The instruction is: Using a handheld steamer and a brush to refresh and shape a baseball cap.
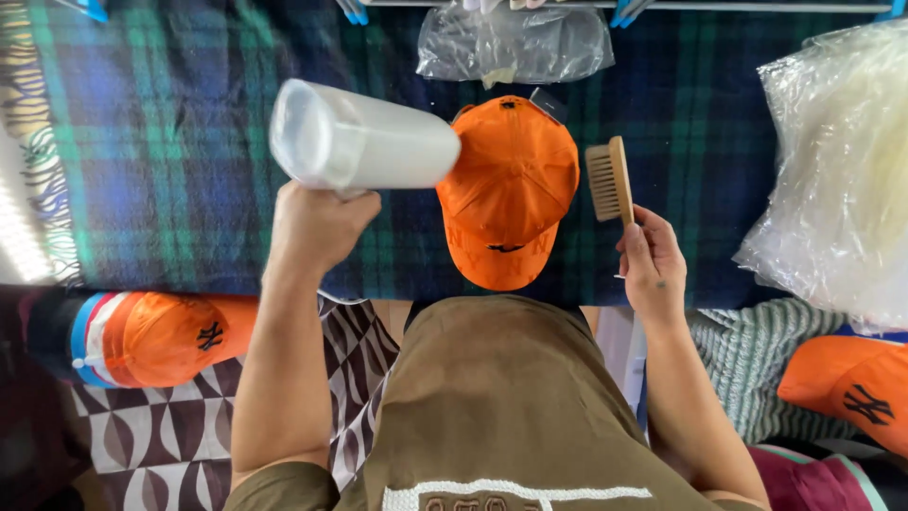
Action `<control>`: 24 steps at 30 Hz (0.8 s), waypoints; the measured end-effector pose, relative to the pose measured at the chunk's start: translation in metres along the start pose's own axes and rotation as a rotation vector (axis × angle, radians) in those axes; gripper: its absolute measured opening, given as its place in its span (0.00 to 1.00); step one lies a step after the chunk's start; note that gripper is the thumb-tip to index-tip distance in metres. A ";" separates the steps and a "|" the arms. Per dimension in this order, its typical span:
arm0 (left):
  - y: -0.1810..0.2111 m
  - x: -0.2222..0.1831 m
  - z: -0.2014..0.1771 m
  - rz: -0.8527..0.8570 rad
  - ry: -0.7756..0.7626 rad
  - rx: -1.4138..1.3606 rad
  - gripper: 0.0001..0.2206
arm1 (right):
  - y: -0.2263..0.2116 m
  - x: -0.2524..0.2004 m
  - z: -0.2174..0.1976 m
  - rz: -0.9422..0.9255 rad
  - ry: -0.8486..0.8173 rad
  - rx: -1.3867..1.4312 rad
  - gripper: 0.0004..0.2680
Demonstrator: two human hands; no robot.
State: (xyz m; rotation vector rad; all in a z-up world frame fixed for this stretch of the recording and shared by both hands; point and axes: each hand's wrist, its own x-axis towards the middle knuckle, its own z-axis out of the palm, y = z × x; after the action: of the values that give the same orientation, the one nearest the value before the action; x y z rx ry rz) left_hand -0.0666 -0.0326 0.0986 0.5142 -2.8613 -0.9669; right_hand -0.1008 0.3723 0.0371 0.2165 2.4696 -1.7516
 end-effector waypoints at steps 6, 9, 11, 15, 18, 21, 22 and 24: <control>0.066 0.003 -0.009 -0.136 -0.160 0.004 0.17 | -0.018 0.001 0.001 -0.221 -0.084 -0.095 0.11; 0.077 0.019 -0.012 -0.091 -0.200 0.056 0.19 | -0.017 0.010 0.003 -0.315 -0.082 -0.195 0.10; 0.037 0.024 0.006 -0.161 -0.179 -0.067 0.16 | -0.031 0.012 0.003 -0.345 -0.090 -0.192 0.09; -0.024 0.012 0.035 -0.351 -0.240 -0.519 0.13 | -0.041 0.033 -0.004 -0.513 -0.148 -0.262 0.09; -0.069 -0.027 0.089 -0.730 -0.263 -0.892 0.21 | -0.077 0.044 -0.009 -0.706 -0.308 -0.544 0.12; -0.091 -0.064 0.130 -0.860 -0.234 -0.910 0.12 | -0.143 0.059 0.014 -0.880 -0.478 -0.803 0.10; -0.086 -0.069 0.122 -0.874 -0.225 -0.917 0.12 | -0.154 0.062 0.030 -0.885 -0.496 -0.803 0.10; -0.077 -0.072 0.107 -0.896 -0.368 -0.626 0.09 | -0.174 0.069 0.061 -0.896 -0.668 -1.253 0.11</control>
State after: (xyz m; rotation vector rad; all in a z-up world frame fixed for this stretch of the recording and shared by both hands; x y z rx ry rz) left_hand 0.0041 -0.0039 -0.0311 1.7167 -2.2847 -2.1429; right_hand -0.1989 0.2615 0.1672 -1.4156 2.6071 0.0729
